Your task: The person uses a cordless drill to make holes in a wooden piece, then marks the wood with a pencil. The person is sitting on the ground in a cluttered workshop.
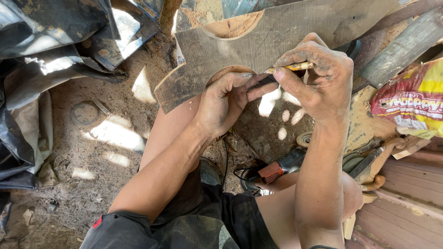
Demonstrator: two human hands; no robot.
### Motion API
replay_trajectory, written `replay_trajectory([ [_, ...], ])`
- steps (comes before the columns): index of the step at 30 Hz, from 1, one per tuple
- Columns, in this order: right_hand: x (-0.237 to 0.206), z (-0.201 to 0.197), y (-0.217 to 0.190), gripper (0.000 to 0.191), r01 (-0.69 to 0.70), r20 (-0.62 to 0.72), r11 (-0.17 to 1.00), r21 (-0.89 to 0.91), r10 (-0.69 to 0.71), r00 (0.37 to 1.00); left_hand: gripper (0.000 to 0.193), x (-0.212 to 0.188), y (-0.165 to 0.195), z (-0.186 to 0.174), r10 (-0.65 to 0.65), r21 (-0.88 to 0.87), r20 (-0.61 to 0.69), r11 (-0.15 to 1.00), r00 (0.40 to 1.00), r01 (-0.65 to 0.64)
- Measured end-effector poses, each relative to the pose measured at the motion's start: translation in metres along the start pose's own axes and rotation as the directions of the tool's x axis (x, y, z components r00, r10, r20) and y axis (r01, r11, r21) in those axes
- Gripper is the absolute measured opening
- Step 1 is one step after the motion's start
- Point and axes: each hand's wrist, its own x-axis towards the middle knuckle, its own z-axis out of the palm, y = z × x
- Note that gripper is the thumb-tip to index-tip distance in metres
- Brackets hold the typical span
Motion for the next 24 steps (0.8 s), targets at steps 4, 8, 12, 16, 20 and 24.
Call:
replay_trajectory([
  [4, 0.000, 0.001, 0.000, 0.012, -0.012, -0.019, 1.000, 0.029, 0.012, 1.000, 0.015, 0.000, 0.000, 0.002, 0.017, -0.008, 0.023, 1.000, 1.000, -0.017],
  [8, 0.000, 0.003, -0.002, 0.012, -0.001, -0.036, 1.000, -0.010, 0.000, 0.999, 0.018, -0.001, 0.000, 0.003, -0.004, 0.012, 0.006, 1.000, 1.000, 0.004],
  [12, 0.001, 0.006, -0.002, 0.012, -0.029, -0.081, 1.000, 0.001, 0.029, 0.996, 0.019, -0.001, 0.000, 0.002, -0.024, 0.052, -0.020, 0.998, 1.000, 0.025],
  [16, 0.001, 0.011, -0.002, 0.013, -0.029, -0.133, 1.000, 0.001, 0.029, 0.991, 0.018, -0.001, 0.000, 0.002, -0.029, 0.049, -0.027, 0.998, 0.999, 0.030],
  [20, 0.002, 0.015, 0.000, 0.013, -0.038, -0.191, 0.997, -0.062, 0.025, 0.981, 0.018, -0.001, -0.001, 0.002, -0.014, 0.043, -0.021, 0.999, 1.000, 0.014],
  [24, 0.002, 0.021, 0.000, 0.014, -0.040, -0.243, 0.999, -0.026, 0.033, 0.969, 0.020, -0.002, 0.000, 0.004, -0.015, 0.076, -0.030, 0.997, 0.999, 0.017],
])
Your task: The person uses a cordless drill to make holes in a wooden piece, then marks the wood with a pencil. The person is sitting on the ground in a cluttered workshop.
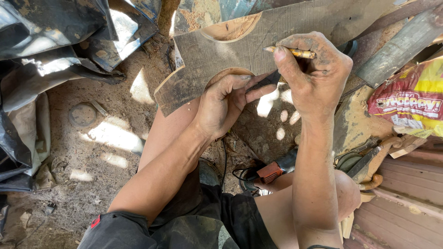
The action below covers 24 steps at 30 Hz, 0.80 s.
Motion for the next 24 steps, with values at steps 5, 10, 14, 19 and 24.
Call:
replay_trajectory([
  [5, 0.001, 0.006, -0.001, 0.013, 0.011, -0.062, 1.000, -0.001, -0.011, 0.998, 0.022, -0.001, 0.001, 0.003, -0.014, 0.015, -0.017, 1.000, 1.000, 0.014],
  [10, 0.002, 0.011, -0.003, 0.014, 0.033, -0.125, 0.998, -0.050, -0.039, 0.991, 0.021, -0.001, 0.001, 0.002, -0.013, 0.015, -0.006, 1.000, 1.000, 0.013],
  [14, 0.001, 0.016, -0.005, 0.013, 0.016, -0.189, 0.997, -0.074, -0.030, 0.982, 0.021, -0.003, 0.000, 0.001, -0.017, 0.016, -0.002, 1.000, 1.000, 0.017],
  [19, 0.002, 0.022, -0.005, 0.014, 0.016, -0.256, 0.994, -0.104, -0.042, 0.966, 0.021, -0.004, -0.002, -0.001, -0.011, 0.050, -0.007, 0.999, 1.000, 0.012],
  [24, 0.004, 0.024, -0.007, 0.014, 0.003, -0.290, 0.996, -0.087, -0.028, 0.957, 0.024, -0.005, -0.003, -0.001, -0.005, 0.025, 0.007, 1.000, 1.000, 0.005],
])
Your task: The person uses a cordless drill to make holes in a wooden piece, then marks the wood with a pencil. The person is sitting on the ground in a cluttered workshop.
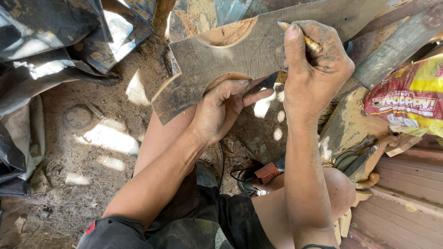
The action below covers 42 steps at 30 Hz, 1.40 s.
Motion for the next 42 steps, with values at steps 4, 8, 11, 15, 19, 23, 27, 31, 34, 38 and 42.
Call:
replay_trajectory([
  [4, 0.002, 0.002, -0.001, 0.011, -0.072, -0.044, 0.995, 0.063, 0.075, 0.996, 0.023, 0.000, -0.001, 0.001, -0.013, 0.000, -0.018, 1.000, 1.000, 0.013],
  [8, 0.004, 0.004, -0.002, 0.012, -0.094, -0.059, 0.981, 0.171, 0.105, 0.993, 0.023, 0.000, -0.002, 0.001, -0.026, -0.017, -0.028, 1.000, 0.999, 0.026],
  [11, 0.006, 0.005, -0.001, 0.012, -0.103, -0.073, 0.961, 0.255, 0.125, 0.989, 0.023, 0.000, -0.002, 0.001, -0.013, -0.039, -0.002, 0.999, 1.000, 0.013],
  [15, 0.006, 0.005, -0.001, 0.015, -0.130, -0.064, 0.961, 0.245, 0.150, 0.987, 0.023, 0.001, -0.003, 0.001, -0.026, -0.032, -0.014, 0.999, 1.000, 0.025],
  [19, 0.006, 0.004, -0.001, 0.015, -0.140, -0.067, 0.963, 0.231, 0.159, 0.985, 0.026, 0.001, -0.005, 0.002, -0.053, 0.018, -0.035, 0.998, 0.998, 0.053],
  [23, 0.012, 0.000, -0.002, 0.013, -0.102, -0.021, 0.975, 0.198, 0.108, 0.994, 0.024, 0.000, -0.005, 0.003, -0.056, 0.057, -0.051, 0.997, 0.997, 0.059],
  [27, 0.014, -0.006, -0.005, 0.009, -0.186, 0.036, 0.964, 0.188, 0.182, 0.983, 0.023, 0.001, -0.005, 0.004, -0.062, 0.048, -0.066, 0.997, 0.996, 0.066],
  [31, 0.014, -0.011, -0.005, 0.006, -0.183, 0.128, 0.968, 0.173, 0.162, 0.978, 0.026, 0.002, -0.004, 0.005, -0.051, 0.031, -0.059, 0.998, 0.997, 0.053],
  [34, 0.015, -0.018, 0.000, 0.004, -0.179, 0.195, 0.969, 0.169, 0.145, 0.970, 0.025, 0.003, -0.002, 0.004, -0.035, 0.022, -0.039, 0.999, 0.999, 0.036],
  [38, 0.016, -0.027, 0.011, 0.006, -0.108, 0.331, 0.976, 0.190, 0.040, 0.943, 0.022, 0.005, 0.001, 0.005, -0.029, 0.009, -0.045, 1.000, 0.999, 0.029],
  [42, 0.018, -0.028, 0.019, 0.006, -0.172, 0.271, 0.901, 0.399, 0.064, 0.961, 0.016, 0.009, 0.009, 0.007, 0.085, 0.026, 0.005, 0.996, 0.996, -0.085],
])
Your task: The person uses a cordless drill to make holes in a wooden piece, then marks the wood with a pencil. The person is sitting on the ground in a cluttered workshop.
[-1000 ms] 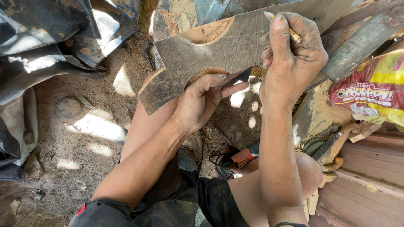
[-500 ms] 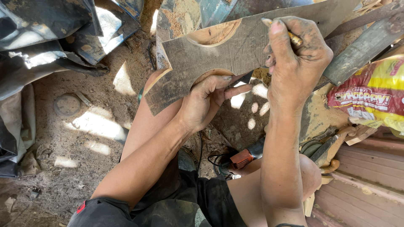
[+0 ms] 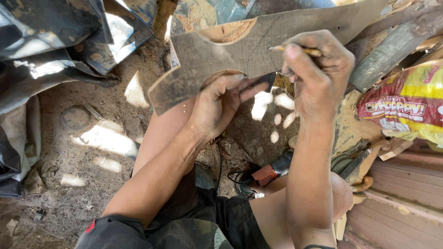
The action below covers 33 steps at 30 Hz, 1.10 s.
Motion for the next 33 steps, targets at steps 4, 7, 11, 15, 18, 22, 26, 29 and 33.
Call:
replay_trajectory([
  [4, 0.002, -0.012, -0.013, 0.012, 0.170, -0.140, 0.982, -0.086, -0.181, 0.974, 0.007, 0.002, 0.026, -0.002, 0.240, 0.049, 0.039, 0.969, 0.970, -0.241],
  [7, 0.000, -0.023, -0.030, 0.017, 0.268, -0.151, 0.878, -0.397, -0.350, 0.924, 0.021, 0.002, 0.057, -0.002, 0.380, 0.099, 0.084, 0.917, 0.921, -0.387],
  [11, -0.006, -0.020, -0.037, 0.020, 0.254, -0.143, 0.856, -0.451, -0.350, 0.926, 0.051, 0.005, 0.102, 0.008, 0.528, 0.403, 0.040, 0.769, 0.848, -0.497],
  [15, -0.013, -0.005, -0.030, 0.021, 0.233, -0.158, 0.903, -0.362, -0.306, 0.939, 0.054, 0.010, 0.115, 0.025, 0.548, 0.548, -0.009, 0.703, 0.836, -0.455],
  [18, -0.016, 0.006, -0.031, 0.018, 0.159, -0.200, 0.928, -0.337, -0.235, 0.951, 0.054, 0.014, 0.097, 0.032, 0.398, 0.662, -0.091, 0.709, 0.913, -0.243],
  [22, -0.019, 0.031, -0.026, 0.010, -0.040, -0.236, 0.985, -0.167, 0.000, 0.972, 0.053, 0.016, 0.071, 0.031, 0.384, 0.557, -0.088, 0.784, 0.919, -0.274],
  [26, -0.028, 0.059, -0.013, 0.012, -0.312, -0.293, 0.889, -0.335, 0.216, 0.931, 0.056, 0.015, 0.057, 0.023, 0.361, 0.509, -0.175, 0.829, 0.916, -0.230],
  [29, -0.037, 0.073, -0.009, 0.015, -0.300, -0.272, 0.843, -0.446, 0.192, 0.943, 0.056, 0.016, 0.047, 0.018, 0.383, 0.443, -0.251, 0.862, 0.889, -0.247],
  [33, -0.045, 0.087, -0.011, 0.016, -0.168, -0.221, 0.813, -0.557, 0.050, 0.974, 0.058, 0.014, 0.043, 0.020, 0.387, 0.391, -0.332, 0.887, 0.860, -0.248],
])
